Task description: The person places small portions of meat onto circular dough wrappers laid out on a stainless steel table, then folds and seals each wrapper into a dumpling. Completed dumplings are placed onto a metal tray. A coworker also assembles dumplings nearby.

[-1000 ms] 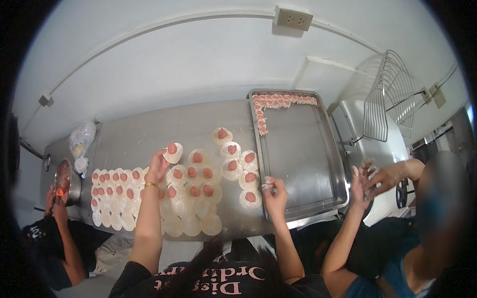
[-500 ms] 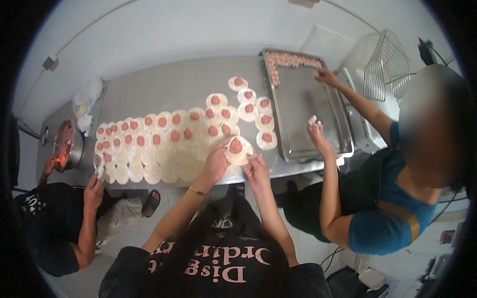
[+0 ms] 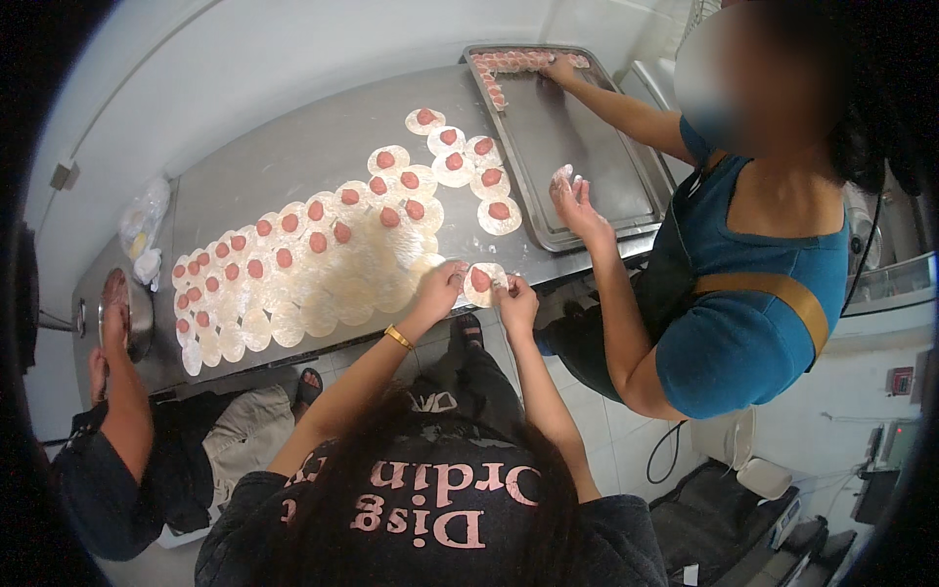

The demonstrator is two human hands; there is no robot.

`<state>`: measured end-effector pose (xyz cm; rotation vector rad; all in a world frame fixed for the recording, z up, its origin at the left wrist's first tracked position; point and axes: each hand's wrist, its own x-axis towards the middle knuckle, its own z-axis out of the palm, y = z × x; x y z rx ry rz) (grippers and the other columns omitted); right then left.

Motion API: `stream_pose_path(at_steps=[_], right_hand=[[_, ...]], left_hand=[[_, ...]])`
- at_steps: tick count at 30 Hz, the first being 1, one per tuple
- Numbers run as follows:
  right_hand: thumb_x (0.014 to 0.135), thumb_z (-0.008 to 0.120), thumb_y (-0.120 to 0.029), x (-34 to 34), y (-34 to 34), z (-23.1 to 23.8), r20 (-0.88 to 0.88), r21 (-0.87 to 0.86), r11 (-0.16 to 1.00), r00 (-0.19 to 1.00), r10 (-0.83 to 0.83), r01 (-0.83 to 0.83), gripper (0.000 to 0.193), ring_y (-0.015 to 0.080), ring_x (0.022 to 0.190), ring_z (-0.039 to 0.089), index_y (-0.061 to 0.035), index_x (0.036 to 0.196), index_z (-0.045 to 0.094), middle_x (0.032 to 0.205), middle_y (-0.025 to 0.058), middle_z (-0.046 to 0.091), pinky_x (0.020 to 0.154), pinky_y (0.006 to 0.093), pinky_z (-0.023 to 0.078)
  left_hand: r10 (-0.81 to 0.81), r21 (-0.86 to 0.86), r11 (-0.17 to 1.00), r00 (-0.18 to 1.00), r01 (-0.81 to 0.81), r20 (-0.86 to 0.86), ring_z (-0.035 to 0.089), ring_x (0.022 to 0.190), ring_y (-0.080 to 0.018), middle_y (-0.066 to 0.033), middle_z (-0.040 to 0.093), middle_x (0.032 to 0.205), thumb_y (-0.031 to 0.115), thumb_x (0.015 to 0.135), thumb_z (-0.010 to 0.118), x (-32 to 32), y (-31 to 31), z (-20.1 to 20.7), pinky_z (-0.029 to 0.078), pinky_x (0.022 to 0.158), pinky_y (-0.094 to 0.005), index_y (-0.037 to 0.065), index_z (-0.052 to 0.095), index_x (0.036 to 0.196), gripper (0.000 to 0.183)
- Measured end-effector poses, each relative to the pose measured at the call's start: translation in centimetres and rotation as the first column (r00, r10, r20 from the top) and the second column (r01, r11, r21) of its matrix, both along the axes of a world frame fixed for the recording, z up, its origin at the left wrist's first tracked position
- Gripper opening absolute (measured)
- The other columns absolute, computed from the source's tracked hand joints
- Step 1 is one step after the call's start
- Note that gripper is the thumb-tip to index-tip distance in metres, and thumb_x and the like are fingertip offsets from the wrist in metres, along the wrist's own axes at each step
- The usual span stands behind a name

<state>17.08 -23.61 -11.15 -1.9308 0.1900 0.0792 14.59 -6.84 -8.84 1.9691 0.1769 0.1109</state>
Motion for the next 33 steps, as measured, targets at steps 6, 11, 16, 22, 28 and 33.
stream_pose_path(at_steps=[6,11,16,22,28,33], right_hand=[[0.075,0.058,0.003,0.2,0.3,0.7,-0.198,0.312,0.945,0.980,-0.033,0.095,0.022,0.0104,0.071,0.060,0.0022,0.096,0.065,0.081,0.0056,0.066,0.064,0.0228,0.047],[0.076,0.057,0.007,0.5,0.7,1.1,-0.235,0.579,0.811,0.970,0.068,0.083,0.027,0.0106,0.074,0.060,0.0039,0.102,0.062,0.090,0.0067,0.065,0.066,0.0224,0.048],[0.076,0.057,0.009,0.4,1.0,0.8,-0.103,0.364,0.930,0.991,0.090,-0.047,0.025,0.0092,0.072,0.060,0.0026,0.099,0.063,0.087,0.0049,0.065,0.066,0.0215,0.047],[0.075,0.057,0.011,0.9,1.1,2.9,-0.230,0.677,0.728,0.971,0.070,0.108,0.025,0.0109,0.078,0.061,0.0022,0.097,0.062,0.088,0.0046,0.065,0.071,0.0226,0.047],[0.075,0.057,0.010,0.6,1.3,3.0,-0.116,0.584,0.809,0.979,0.167,-0.069,0.025,0.0120,0.081,0.061,0.0019,0.098,0.061,0.090,0.0056,0.065,0.072,0.0226,0.047],[0.071,0.059,0.010,1.6,0.7,2.6,-0.126,0.367,0.924,0.979,0.162,-0.106,0.029,0.0118,0.080,0.060,0.0015,0.099,0.061,0.087,0.0050,0.064,0.073,0.0230,0.047]], left_hand=[[-0.077,-0.264,0.963,0.996,0.061,-0.050,0.065,0.076,-0.0176,-0.0153,0.065,0.088,0.003,0.083,0.049,0.5,-0.3,0.4,0.053,0.066,-0.0286,-0.003,0.059,0.110,0.030],[-0.111,-0.264,0.961,0.987,0.077,-0.118,0.063,0.084,-0.0162,-0.0110,0.063,0.097,-0.002,0.082,0.054,0.7,0.2,1.0,0.056,0.065,-0.0253,-0.004,0.060,0.108,0.026],[-0.081,-0.534,0.845,0.981,-0.026,-0.176,0.063,0.083,-0.0147,-0.0081,0.061,0.095,-0.003,0.080,0.063,1.0,0.1,1.0,0.056,0.063,-0.0227,-0.002,0.062,0.099,0.019],[-0.032,-0.694,0.713,0.985,-0.096,-0.169,0.060,0.080,-0.0119,-0.0063,0.059,0.093,-0.001,0.081,0.063,0.9,0.7,1.1,0.054,0.066,-0.0228,0.000,0.056,0.092,0.013],[-0.101,-0.694,0.717,0.975,-0.067,-0.198,0.058,0.087,-0.0134,-0.0083,0.058,0.092,-0.003,0.080,0.063,0.8,1.1,2.0,0.052,0.068,-0.0244,-0.001,0.051,0.095,0.019],[0.042,-0.707,0.703,0.997,-0.079,-0.069,0.061,0.081,-0.0156,-0.0079,0.059,0.088,-0.005,0.078,0.064,0.1,0.5,2.5,0.051,0.071,-0.0276,-0.003,0.052,0.096,0.022]])
